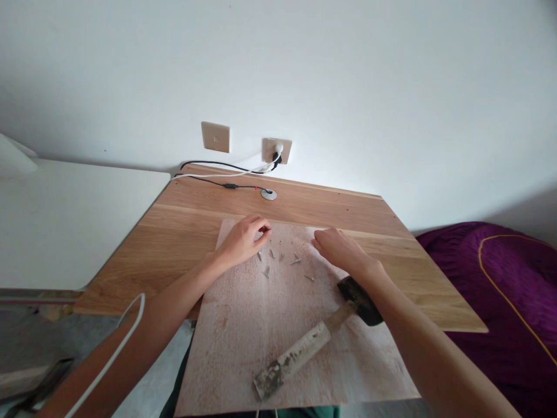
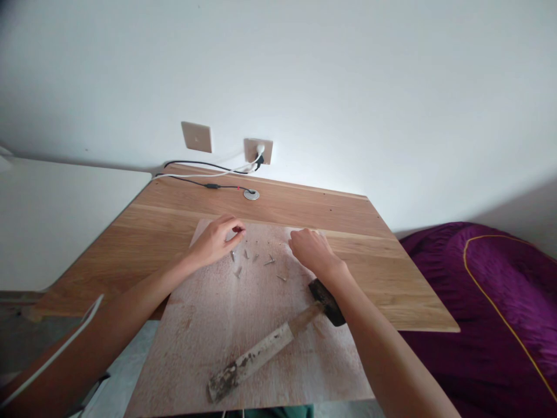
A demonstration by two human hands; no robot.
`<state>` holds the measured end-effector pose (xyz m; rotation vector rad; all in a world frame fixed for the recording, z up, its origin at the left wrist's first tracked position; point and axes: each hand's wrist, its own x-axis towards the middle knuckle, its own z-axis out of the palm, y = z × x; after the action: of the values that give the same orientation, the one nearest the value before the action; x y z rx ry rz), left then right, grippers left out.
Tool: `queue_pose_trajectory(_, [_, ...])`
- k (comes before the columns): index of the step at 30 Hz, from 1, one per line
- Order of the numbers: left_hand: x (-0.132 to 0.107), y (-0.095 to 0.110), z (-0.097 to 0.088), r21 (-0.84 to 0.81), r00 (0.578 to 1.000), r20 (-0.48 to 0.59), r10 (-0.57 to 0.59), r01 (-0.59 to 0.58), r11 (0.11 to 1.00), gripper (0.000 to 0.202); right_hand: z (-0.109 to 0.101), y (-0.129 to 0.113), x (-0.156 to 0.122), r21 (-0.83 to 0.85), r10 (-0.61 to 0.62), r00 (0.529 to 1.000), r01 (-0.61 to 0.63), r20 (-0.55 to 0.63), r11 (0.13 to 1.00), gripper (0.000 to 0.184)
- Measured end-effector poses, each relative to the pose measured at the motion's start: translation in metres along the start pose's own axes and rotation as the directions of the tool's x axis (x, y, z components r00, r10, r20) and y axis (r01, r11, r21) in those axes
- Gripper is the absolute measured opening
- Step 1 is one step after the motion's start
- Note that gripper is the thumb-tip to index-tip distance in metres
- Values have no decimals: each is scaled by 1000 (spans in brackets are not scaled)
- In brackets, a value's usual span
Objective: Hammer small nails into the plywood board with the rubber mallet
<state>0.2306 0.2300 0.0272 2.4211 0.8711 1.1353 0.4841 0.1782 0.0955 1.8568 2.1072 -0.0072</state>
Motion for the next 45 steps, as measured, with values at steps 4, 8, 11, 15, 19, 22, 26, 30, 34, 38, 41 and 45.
queue_pose_trajectory(4, [0,0,0,3,1000,6,-7,7,1000,10,2,-1,0,-15,-15,1000,14,-19,1000,26])
queue_pose_trajectory(8, [0,0,0,3,1000,2,-10,10,1000,10,0,-5,-6,-19,-27,997,26,-69,999,28])
queue_pose_trajectory(11, [0,0,1,4,1000,1,-15,15,1000,10,-3,-15,-16,9,-92,980,95,-179,995,24])
queue_pose_trajectory(15, [0,1,1,0,1000,-13,-23,23,1000,11,2,-36,-31,60,-305,891,343,-335,937,22])
queue_pose_trajectory(19, [0,1,0,-9,999,-18,-34,34,999,11,10,-44,-45,115,-437,823,504,-362,856,33])
queue_pose_trajectory(22, [-1,2,0,-5,999,-16,-33,33,999,11,11,-37,-57,189,-406,814,514,-416,837,33])
queue_pose_trajectory(26, [-1,2,1,-3,1000,-14,-12,12,1000,11,14,-20,-79,338,-297,797,516,-526,787,27])
queue_pose_trajectory(30, [-2,2,0,-20,999,-39,-25,24,1000,10,15,-7,-84,471,-119,815,439,-567,765,21])
queue_pose_trajectory(34, [-4,1,-2,-24,998,-44,-45,44,999,10,-4,1,-61,553,-13,820,397,-572,733,21])
queue_pose_trajectory(38, [-12,4,-6,1,999,-10,-40,40,999,10,-19,2,-47,553,29,793,398,-609,732,21])
queue_pose_trajectory(41, [-19,9,-11,46,999,1,-33,33,998,10,-6,7,-64,580,87,800,351,-594,735,23])
queue_pose_trajectory(45, [-36,18,-25,109,999,42,2,-7,994,9,38,30,-108,665,306,783,175,-541,726,28])
